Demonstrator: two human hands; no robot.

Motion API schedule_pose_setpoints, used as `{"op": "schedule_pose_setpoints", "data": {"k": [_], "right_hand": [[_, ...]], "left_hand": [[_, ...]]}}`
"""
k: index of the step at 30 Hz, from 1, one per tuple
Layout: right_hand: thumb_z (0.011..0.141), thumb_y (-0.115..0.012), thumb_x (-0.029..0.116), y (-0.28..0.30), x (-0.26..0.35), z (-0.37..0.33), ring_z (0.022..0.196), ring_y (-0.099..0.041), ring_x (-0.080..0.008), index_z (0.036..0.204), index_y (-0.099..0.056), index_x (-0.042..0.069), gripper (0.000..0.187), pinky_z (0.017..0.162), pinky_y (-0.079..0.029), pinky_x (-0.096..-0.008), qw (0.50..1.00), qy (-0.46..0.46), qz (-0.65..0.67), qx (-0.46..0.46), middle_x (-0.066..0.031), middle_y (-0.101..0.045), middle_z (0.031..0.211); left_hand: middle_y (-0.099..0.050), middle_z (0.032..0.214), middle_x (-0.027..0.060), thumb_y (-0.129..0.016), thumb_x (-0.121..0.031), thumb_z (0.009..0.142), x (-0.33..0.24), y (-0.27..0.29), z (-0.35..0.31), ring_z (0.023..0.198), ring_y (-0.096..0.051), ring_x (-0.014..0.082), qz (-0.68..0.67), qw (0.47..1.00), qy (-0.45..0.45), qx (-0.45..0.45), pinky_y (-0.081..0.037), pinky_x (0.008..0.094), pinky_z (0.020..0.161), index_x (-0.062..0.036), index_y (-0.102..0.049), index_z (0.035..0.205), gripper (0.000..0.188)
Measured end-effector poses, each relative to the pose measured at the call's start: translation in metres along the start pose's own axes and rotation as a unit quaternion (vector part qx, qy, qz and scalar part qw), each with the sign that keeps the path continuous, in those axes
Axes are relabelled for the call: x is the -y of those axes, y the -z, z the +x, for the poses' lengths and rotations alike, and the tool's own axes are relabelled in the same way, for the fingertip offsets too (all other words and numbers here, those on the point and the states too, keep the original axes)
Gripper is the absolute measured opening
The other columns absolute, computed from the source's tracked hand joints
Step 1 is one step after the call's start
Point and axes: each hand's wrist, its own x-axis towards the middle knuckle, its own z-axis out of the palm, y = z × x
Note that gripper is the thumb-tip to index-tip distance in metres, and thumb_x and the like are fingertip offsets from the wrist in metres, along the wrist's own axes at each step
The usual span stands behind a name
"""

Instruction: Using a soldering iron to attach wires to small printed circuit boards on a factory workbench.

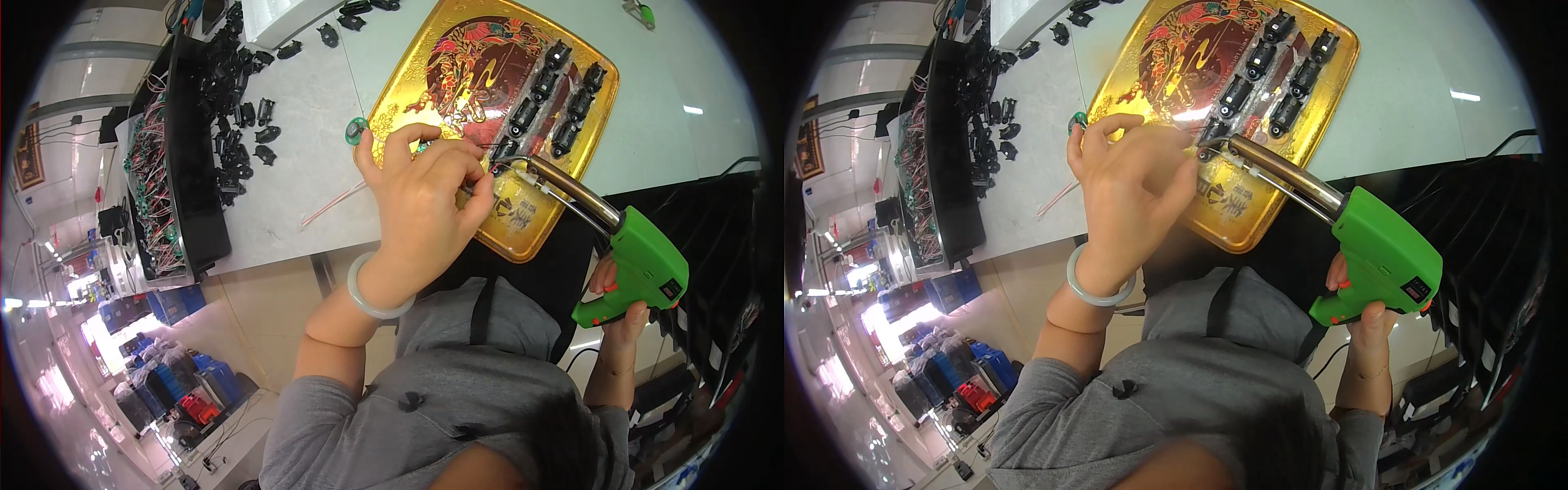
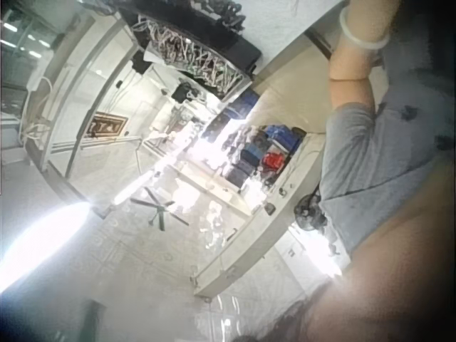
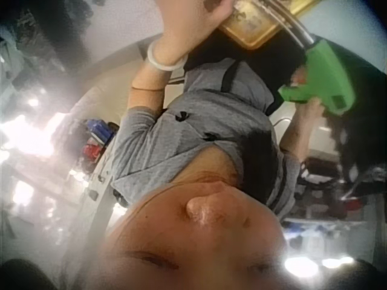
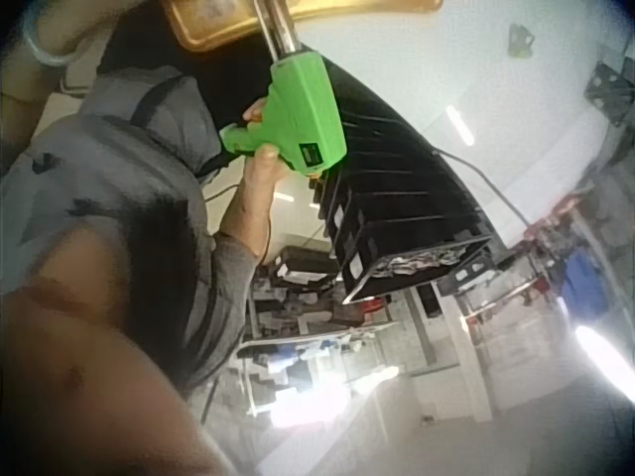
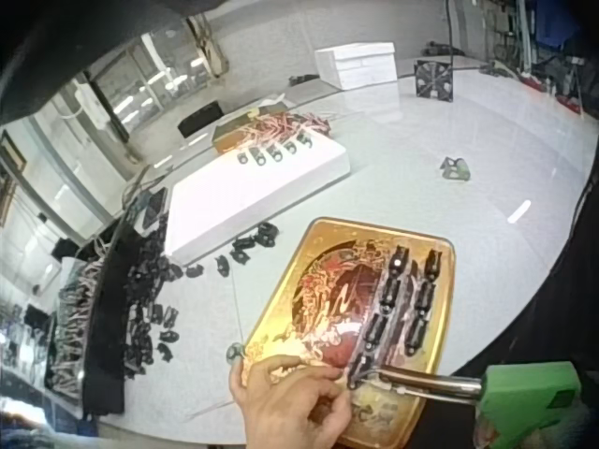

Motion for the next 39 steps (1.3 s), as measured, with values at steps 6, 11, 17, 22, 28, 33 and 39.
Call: {"op": "schedule_pose_setpoints", "data": {"k": [6,11,17,22,28,33,39], "right_hand": [[0.072,-0.053,0.062,0.0,-0.005,-0.003,0.059,-0.046,-0.0128,0.097,-0.046,-0.001,0.069,0.051,-0.036,-0.0238,1.0,-0.003,0.009,-0.002,-0.005,-0.047,0.069],[0.071,-0.054,0.062,0.0,-0.007,-0.007,0.059,-0.046,-0.0122,0.107,-0.044,-0.003,0.075,0.051,-0.036,-0.0237,1.0,0.0,0.005,-0.01,-0.0042,-0.047,0.069],[0.07,-0.054,0.064,-0.002,-0.007,-0.01,0.06,-0.047,-0.0124,0.106,-0.045,-0.002,0.075,0.051,-0.037,-0.0239,1.0,-0.006,-0.015,-0.022,-0.0044,-0.048,0.07],[0.068,-0.054,0.066,-0.002,-0.005,-0.012,0.061,-0.049,-0.0135,0.098,-0.05,0.0,0.072,0.052,-0.038,-0.0245,0.999,-0.019,-0.046,-0.02,-0.0054,-0.05,0.072],[0.074,-0.037,0.069,-0.011,0.0,-0.005,0.065,-0.045,-0.0162,0.083,-0.048,0.001,0.07,0.056,-0.035,-0.0252,0.999,0.02,-0.032,-0.025,-0.009,-0.048,0.071],[0.076,-0.032,0.069,-0.012,0.012,0.0,0.068,-0.047,-0.0173,0.089,-0.049,0.0,0.073,0.057,-0.037,-0.026,0.999,0.04,0.0,0.0,-0.0098,-0.049,0.073],[0.076,-0.029,0.07,-0.012,0.004,-0.002,0.063,-0.045,-0.0158,0.084,-0.048,0.001,0.072,0.055,-0.035,-0.0252,0.999,0.037,0.001,-0.03,-0.0084,-0.048,0.069]], "left_hand": [[-0.06,0.077,-0.003,-0.066,-0.012,0.062,-0.001,0.0,0.0,0.091,-0.047,0.0218,0.004,1.0,0.0,0.0,-0.019,0.0528,0.09,-0.0106,-0.055,0.064,0.012],[-0.06,0.077,-0.003,-0.066,-0.011,0.062,-0.001,0.0,0.001,0.091,-0.047,0.0216,0.004,1.0,0.001,0.0,-0.019,0.0528,0.09,-0.0103,-0.054,0.063,0.012],[-0.06,0.076,-0.0031,-0.065,-0.011,0.062,-0.001,0.0,0.001,0.091,-0.047,0.0216,0.007,1.0,0.0,0.003,-0.019,0.0525,0.09,-0.0103,-0.054,0.062,0.012],[-0.06,0.076,-0.003,-0.065,-0.012,0.062,-0.001,-0.001,0.001,0.091,-0.047,0.0214,0.009,1.0,-0.002,-0.002,-0.019,0.0521,0.09,-0.0102,-0.054,0.062,0.011],[-0.06,0.077,-0.003,-0.065,-0.012,0.062,0.0,-0.001,0.0,0.091,-0.047,0.0212,0.009,1.0,-0.001,0.0,-0.019,0.0518,0.09,-0.0102,-0.054,0.063,0.011],[-0.06,0.077,-0.0029,-0.065,-0.012,0.062,-0.001,0.0,0.0,0.091,-0.047,0.0212,0.006,1.0,0.0,0.001,-0.019,0.0518,0.09,-0.0103,-0.055,0.063,0.011],[-0.06,0.077,-0.0028,-0.065,-0.012,0.062,-0.001,-0.001,0.0,0.09,-0.047,0.0214,0.005,1.0,-0.001,-0.003,-0.02,0.0517,0.09,-0.0103,-0.055,0.063,0.011]]}}
